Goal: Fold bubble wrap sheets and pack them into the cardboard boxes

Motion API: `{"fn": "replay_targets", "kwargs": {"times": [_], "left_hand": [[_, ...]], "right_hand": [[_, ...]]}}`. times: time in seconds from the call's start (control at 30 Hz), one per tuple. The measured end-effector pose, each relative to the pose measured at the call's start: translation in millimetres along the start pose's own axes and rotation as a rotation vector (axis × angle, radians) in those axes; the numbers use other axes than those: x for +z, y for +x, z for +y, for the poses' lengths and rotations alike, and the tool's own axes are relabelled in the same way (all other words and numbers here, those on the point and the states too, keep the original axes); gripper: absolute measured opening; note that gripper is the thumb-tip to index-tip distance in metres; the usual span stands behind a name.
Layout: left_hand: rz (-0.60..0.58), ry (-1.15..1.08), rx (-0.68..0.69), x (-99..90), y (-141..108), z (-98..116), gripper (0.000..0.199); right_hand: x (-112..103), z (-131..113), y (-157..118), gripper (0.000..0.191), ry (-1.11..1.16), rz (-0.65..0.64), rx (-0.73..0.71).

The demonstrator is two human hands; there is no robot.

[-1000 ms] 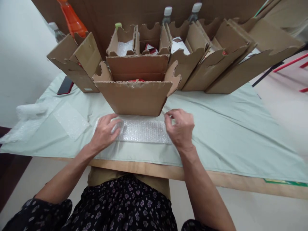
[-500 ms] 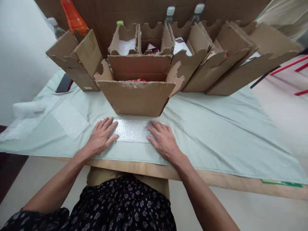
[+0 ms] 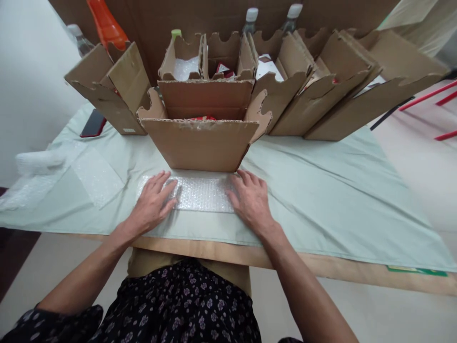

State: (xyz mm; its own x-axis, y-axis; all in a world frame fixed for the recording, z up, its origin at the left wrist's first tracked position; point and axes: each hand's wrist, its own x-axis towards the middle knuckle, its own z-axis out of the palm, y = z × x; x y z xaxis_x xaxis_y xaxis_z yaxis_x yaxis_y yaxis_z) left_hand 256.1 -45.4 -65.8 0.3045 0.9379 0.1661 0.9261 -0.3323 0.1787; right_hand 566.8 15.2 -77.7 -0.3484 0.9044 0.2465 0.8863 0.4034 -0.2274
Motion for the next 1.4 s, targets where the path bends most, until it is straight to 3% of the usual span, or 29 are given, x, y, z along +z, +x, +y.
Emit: {"fn": "replay_targets", "kwargs": {"times": [0.07,0.17,0.3,0.4,0.7,0.93,1.17,1.27,1.4], "left_hand": [[-0.077,-0.011,0.062,5.5,0.8,5.3,0.045],[-0.139,-0.014,0.085,10.2,-4.4,-0.4,0.049],[-0.121,-0.007,0.061,6.2,-14.5,-14.0,0.05],[-0.096,-0.016,0.025,-0.7,-18.9,-16.7,0.049],[-0.024,-0.047,0.049,-12.8,-26.4,-14.9,0.035],[0.014,-0.042,0.039,-14.1,-38.5,-15.6,0.038],[0.033,0.027,0.029,-18.2,-46.7,-17.5,0.042],[0.085,-0.002,-0.033,-17.0,-47.9,-23.3,0.038],[0.147,0.052,-0.242,-15.4,-40.9,-36.1,0.033]], "right_hand": [[3.0,-6.5,-5.4,0.042,-0.005,-0.018,-0.054],[1.6,4.5,-19.1,0.044,-0.011,-0.024,-0.035],[-6.7,31.1,-31.0,0.047,-0.028,-0.005,0.087],[-8.8,36.7,-27.6,0.045,-0.02,0.023,0.137],[3.1,26.6,-3.8,0.033,0.098,-0.009,0.103],[-20.8,4.7,-25.7,0.019,0.413,-0.016,0.117],[-34.1,-15.9,-48.6,0.024,0.713,-0.053,0.333],[-32.4,-15.7,-54.1,0.035,0.875,-0.105,0.393],[-37.3,-20.8,-58.5,0.039,0.938,-0.124,0.43]]}}
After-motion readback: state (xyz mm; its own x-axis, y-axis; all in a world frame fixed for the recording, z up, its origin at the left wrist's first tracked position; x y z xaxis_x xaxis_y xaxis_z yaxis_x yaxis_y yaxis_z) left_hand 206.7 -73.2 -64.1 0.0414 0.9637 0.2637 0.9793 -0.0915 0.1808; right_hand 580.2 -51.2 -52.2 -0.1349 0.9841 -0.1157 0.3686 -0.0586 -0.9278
